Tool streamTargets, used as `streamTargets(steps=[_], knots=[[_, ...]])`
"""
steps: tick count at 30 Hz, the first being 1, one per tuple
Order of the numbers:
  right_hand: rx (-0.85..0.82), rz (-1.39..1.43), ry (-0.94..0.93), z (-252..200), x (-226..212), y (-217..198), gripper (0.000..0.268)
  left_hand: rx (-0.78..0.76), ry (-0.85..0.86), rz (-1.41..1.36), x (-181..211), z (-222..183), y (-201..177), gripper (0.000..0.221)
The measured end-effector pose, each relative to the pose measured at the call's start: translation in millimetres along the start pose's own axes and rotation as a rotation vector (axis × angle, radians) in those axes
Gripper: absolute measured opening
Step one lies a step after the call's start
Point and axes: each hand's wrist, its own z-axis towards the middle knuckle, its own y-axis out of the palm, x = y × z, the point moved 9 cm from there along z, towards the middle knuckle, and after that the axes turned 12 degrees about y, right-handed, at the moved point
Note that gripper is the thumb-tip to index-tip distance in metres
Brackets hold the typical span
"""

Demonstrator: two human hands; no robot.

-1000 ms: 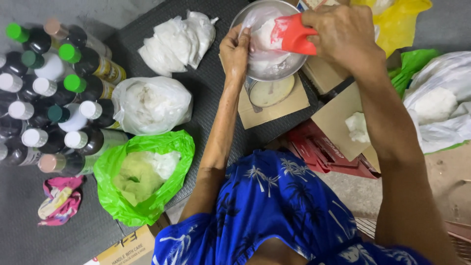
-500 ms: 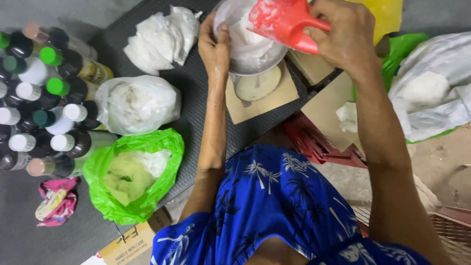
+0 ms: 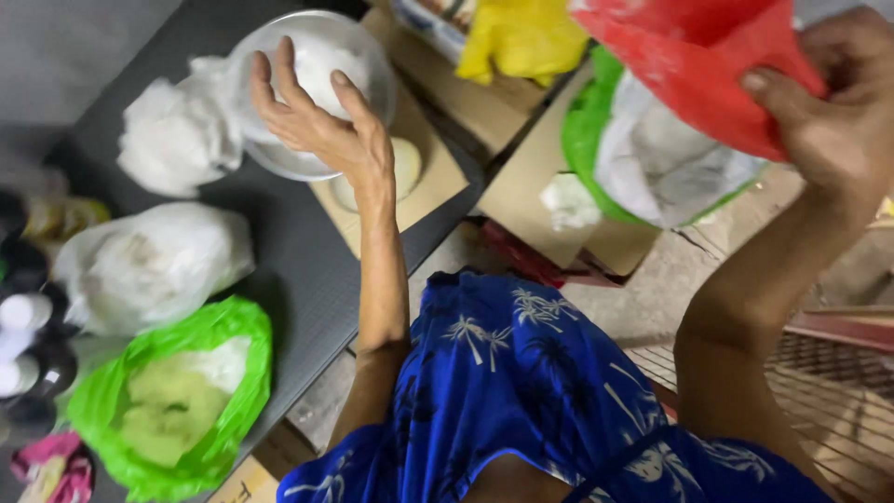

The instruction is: Weighing and bagging white powder from a large sack into smaller plastic bags.

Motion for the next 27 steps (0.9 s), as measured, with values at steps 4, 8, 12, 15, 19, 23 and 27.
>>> streamTargets(steps=[4, 8, 12, 15, 19, 23, 27], knots=[[0.025, -0.094, 0.209, -29.8, 67.6, -63.2, 0.018, -0.058, 0.053, -0.142, 45.6, -33.3, 44.9, 0.045], [-0.044, -0.335, 0.354, -39.0, 98.0, -73.8, 0.015, -0.258, 0.078, -0.299, 89.8, -76.2, 94.8, 0.041], [-0.084, -0.672, 0.107, -32.3, 143.4, -38.3, 0.024, -0.426, 0.077, -0.428, 136.4, -125.6, 133.8, 0.038], [-0.082, -0.689, 0.051, -24.2, 154.8, 6.2, 0.031, -0.570, 0.014, -0.570, 165.7, -156.6, 153.8, 0.037], [-0.041, -0.676, 0.109, -14.4, 179.6, 44.5, 0.029, -0.665, -0.016, -0.611, 188.9, -186.7, 167.9, 0.038], [-0.011, -0.647, 0.034, -6.3, 209.1, 75.5, 0.028, -0.682, -0.016, -0.571, 196.9, -207.3, 172.3, 0.038], [-0.046, -0.514, -0.033, -2.0, 227.8, 103.2, 0.028, -0.637, -0.073, -0.501, 196.2, -223.4, 173.8, 0.038]])
